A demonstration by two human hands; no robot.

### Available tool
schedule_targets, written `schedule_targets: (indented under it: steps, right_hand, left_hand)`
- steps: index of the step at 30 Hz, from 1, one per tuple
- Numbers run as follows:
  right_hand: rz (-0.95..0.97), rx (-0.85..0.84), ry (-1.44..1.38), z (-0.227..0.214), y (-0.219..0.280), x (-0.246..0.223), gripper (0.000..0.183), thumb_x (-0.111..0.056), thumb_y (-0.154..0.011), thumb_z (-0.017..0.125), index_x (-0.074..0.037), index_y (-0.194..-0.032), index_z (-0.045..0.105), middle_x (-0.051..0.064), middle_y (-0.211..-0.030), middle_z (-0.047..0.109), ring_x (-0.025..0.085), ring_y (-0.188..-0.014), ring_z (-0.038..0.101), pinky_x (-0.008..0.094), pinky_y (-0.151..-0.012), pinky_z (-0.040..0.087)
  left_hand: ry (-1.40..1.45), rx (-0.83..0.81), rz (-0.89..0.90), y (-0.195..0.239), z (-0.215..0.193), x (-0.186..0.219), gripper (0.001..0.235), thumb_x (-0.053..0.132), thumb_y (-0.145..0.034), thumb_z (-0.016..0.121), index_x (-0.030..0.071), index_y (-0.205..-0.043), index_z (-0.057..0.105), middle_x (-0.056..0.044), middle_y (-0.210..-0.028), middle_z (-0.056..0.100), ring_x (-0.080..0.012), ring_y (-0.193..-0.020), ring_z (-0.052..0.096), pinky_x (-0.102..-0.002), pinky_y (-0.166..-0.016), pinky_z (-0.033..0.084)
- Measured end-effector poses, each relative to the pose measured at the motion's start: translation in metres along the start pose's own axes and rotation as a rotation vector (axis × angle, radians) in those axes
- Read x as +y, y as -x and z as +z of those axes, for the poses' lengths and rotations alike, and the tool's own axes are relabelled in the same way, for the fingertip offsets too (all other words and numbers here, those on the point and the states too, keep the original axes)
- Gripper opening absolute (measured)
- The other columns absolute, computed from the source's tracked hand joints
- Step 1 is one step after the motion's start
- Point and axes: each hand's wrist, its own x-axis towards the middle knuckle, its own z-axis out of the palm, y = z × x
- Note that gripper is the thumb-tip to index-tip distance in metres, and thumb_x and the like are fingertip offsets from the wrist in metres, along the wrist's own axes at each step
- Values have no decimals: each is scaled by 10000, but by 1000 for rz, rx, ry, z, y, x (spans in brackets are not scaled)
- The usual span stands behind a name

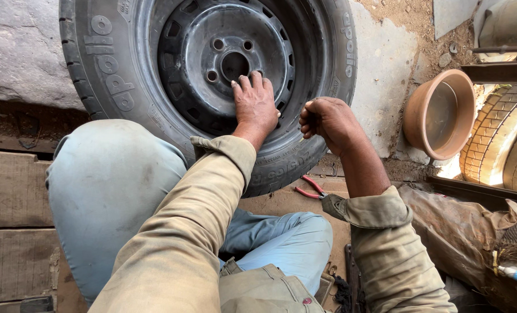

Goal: The person sits on the ground and uses a screwdriver to pry and remove a valve stem from a car tire. They then use pliers to pull the stem out completely and inspect the rim. The tire is flipped over to access the other side, where the person continues to manipulate the valve area with pliers.

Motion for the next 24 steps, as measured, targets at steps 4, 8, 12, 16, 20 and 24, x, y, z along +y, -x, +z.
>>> schedule_targets:
  steps: [4,8,12,16,20,24]
  right_hand:
    - [-31,-24,-44,0,-3,2,228,-166,-987,538,-25,-844,646,105,-772,666,204,-660,649,353,-624,546]
    - [-124,-51,140,4,-12,4,238,-152,-982,534,-12,-838,660,105,-766,683,194,-662,659,350,-639,561]
    - [-189,-47,482,11,-19,14,259,-166,-963,562,10,-862,722,102,-805,748,169,-728,722,323,-728,611]
    - [-290,-3,631,12,-17,19,263,-169,-943,587,26,-924,762,114,-844,775,161,-799,744,312,-782,606]
    - [-312,-3,637,9,-14,22,267,-176,-931,598,27,-949,772,115,-874,784,156,-832,751,306,-805,604]
    - [-320,-6,680,9,-13,22,270,-189,-925,591,10,-966,769,106,-907,793,151,-870,762,301,-833,602]
  left_hand:
    - [4,-12,4,0,-1,0,927,537,-747,836,-4,-1420,498,-190,-1414,445,-415,-1301,421,-578,-1136,295]
    - [-3,-11,4,0,-1,0,908,532,-750,829,4,-1412,503,-186,-1412,443,-415,-1299,421,-577,-1132,296]
    - [-20,-5,3,-3,4,-1,880,519,-761,816,10,-1407,506,-191,-1417,438,-419,-1297,419,-578,-1126,296]
    - [-39,30,4,-8,13,0,806,472,-792,802,19,-1396,522,-193,-1424,443,-427,-1291,428,-583,-1123,304]
    - [-26,16,9,-7,15,-1,829,489,-778,806,12,-1392,520,-201,-1425,439,-430,-1293,426,-590,-1116,304]
    - [-15,41,6,-5,13,-1,832,493,-760,817,12,-1377,534,-192,-1413,450,-426,-1296,430,-589,-1118,308]
